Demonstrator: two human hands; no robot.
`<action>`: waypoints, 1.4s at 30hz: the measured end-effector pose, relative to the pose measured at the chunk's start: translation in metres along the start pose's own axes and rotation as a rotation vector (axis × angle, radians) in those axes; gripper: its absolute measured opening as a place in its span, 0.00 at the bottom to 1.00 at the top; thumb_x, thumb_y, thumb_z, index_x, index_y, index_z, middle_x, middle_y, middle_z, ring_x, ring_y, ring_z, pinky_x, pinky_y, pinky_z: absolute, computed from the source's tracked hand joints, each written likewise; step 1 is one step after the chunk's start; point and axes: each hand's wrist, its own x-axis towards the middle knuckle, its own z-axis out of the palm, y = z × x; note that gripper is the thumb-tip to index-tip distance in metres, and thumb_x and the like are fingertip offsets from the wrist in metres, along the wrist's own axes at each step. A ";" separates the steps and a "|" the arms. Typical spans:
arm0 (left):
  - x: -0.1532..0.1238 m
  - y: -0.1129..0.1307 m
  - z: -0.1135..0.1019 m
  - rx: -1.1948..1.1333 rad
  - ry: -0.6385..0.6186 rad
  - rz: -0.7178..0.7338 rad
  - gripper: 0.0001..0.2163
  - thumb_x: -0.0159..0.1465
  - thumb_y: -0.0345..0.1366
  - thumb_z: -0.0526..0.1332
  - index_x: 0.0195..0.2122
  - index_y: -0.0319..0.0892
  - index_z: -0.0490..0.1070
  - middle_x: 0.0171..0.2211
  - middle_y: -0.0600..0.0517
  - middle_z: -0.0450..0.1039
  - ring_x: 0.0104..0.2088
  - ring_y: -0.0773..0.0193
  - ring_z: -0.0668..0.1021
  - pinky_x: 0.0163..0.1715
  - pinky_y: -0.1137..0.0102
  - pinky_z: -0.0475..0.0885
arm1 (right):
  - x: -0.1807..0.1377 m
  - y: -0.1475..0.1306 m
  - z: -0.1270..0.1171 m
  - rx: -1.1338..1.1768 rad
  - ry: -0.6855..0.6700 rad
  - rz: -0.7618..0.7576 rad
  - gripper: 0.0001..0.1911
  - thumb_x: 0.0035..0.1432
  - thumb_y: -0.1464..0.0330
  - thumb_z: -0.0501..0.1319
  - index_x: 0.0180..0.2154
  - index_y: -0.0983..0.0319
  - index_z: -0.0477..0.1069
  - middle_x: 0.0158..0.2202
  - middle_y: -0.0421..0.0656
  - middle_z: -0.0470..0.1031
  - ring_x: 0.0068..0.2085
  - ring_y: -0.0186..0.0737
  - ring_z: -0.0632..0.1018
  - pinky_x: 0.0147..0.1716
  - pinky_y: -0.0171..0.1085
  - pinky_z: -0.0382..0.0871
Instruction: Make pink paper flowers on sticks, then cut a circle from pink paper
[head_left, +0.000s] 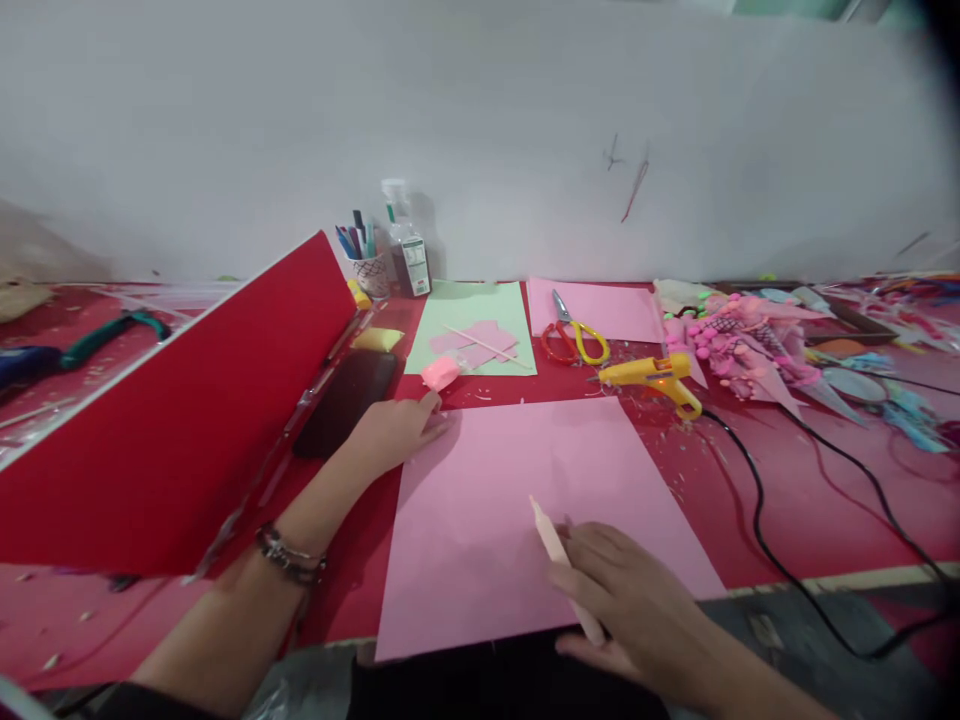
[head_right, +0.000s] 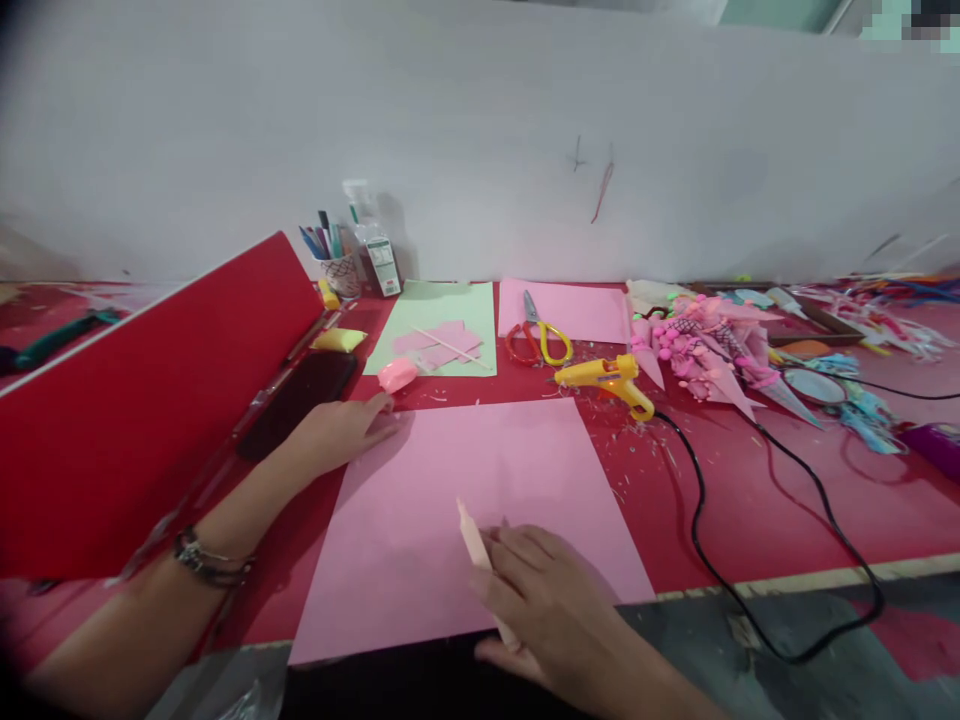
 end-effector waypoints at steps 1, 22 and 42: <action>-0.002 0.001 -0.001 0.010 -0.008 -0.007 0.20 0.62 0.48 0.43 0.44 0.39 0.62 0.27 0.46 0.74 0.27 0.56 0.76 0.22 0.71 0.62 | -0.002 0.000 0.004 -0.036 0.030 -0.022 0.17 0.53 0.64 0.56 0.46 0.60 0.63 0.49 0.47 0.67 0.49 0.45 0.68 0.46 0.44 0.62; -0.087 -0.008 -0.024 -0.713 -0.100 -0.017 0.19 0.60 0.48 0.46 0.45 0.44 0.67 0.45 0.50 0.70 0.44 0.58 0.71 0.44 0.68 0.64 | 0.025 -0.020 -0.073 -0.246 0.301 -0.636 0.12 0.59 0.72 0.49 0.39 0.60 0.70 0.46 0.35 0.71 0.54 0.28 0.60 0.59 0.39 0.46; -0.053 0.003 -0.012 -1.187 0.043 -0.175 0.16 0.57 0.45 0.53 0.19 0.40 0.58 0.18 0.59 0.54 0.20 0.72 0.61 0.19 0.76 0.56 | 0.028 0.049 -0.069 -0.231 0.103 -0.257 0.11 0.60 0.74 0.47 0.37 0.61 0.67 0.43 0.45 0.72 0.49 0.40 0.67 0.47 0.44 0.61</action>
